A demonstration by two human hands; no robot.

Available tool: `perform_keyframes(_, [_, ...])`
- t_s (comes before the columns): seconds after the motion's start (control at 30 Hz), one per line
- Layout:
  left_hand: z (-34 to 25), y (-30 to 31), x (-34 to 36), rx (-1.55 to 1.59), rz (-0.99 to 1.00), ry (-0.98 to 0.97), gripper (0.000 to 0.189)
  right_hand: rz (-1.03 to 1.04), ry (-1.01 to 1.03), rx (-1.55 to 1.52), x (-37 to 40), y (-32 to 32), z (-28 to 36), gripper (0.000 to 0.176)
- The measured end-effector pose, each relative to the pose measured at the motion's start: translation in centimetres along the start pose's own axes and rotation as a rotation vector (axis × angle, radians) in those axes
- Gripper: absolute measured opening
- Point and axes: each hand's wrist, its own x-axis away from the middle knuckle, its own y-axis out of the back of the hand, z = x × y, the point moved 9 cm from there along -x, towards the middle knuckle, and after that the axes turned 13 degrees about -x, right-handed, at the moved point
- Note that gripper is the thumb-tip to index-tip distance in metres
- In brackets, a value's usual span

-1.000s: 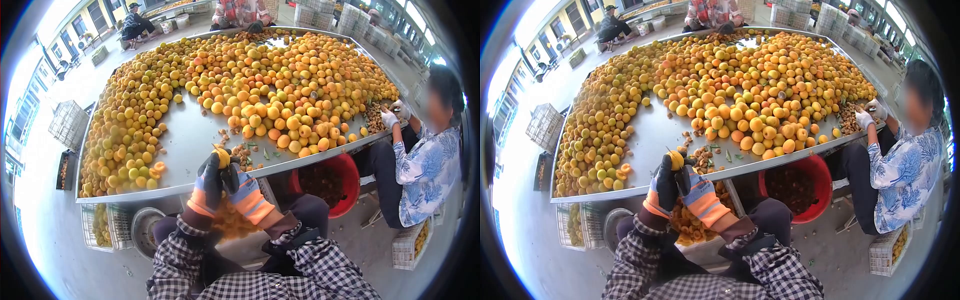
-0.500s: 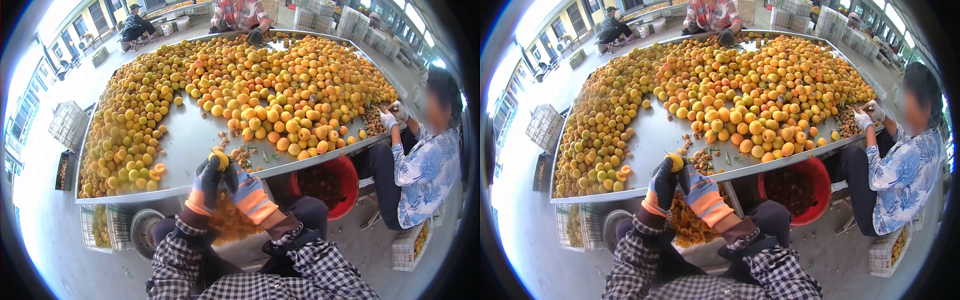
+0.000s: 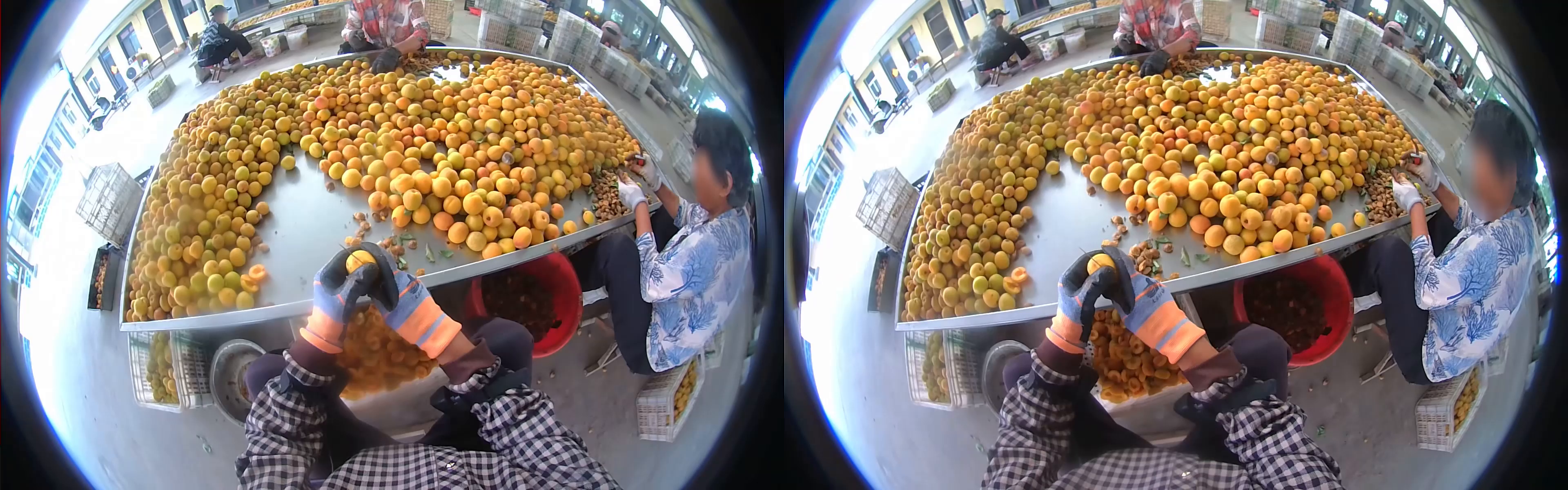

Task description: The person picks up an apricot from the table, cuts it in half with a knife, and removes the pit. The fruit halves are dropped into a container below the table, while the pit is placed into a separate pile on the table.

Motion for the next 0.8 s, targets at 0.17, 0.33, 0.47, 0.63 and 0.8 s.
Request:
perform_keyframes(0.17, [-1.4, 0.9, 0.3, -0.016, -0.037, -0.103, 0.030, -0.076, 0.104, -0.274, -0.4, 0.1, 1.5, 0.052])
perform_keyframes(0.33, [-2.8, 0.3, 0.8, 0.007, -0.013, -0.097, 0.028, -0.051, 0.051, -0.356, -0.3, 0.1, 1.2, 0.054])
perform_keyframes(0.47, [-0.6, 0.6, 0.7, -0.150, 0.069, 0.040, 0.039, -0.001, -0.004, -0.395, -0.1, 0.1, 0.5, 0.053])
perform_keyframes(0.63, [-1.6, -0.3, 0.9, -0.019, 0.092, 0.052, 0.045, -0.023, -0.049, -0.494, -0.3, 0.7, -0.6, 0.054])
perform_keyframes(0.8, [-1.6, -1.0, 1.0, 0.207, 0.181, 0.078, 0.055, -0.210, -0.341, -1.104, -0.1, 1.2, -4.2, 0.041])
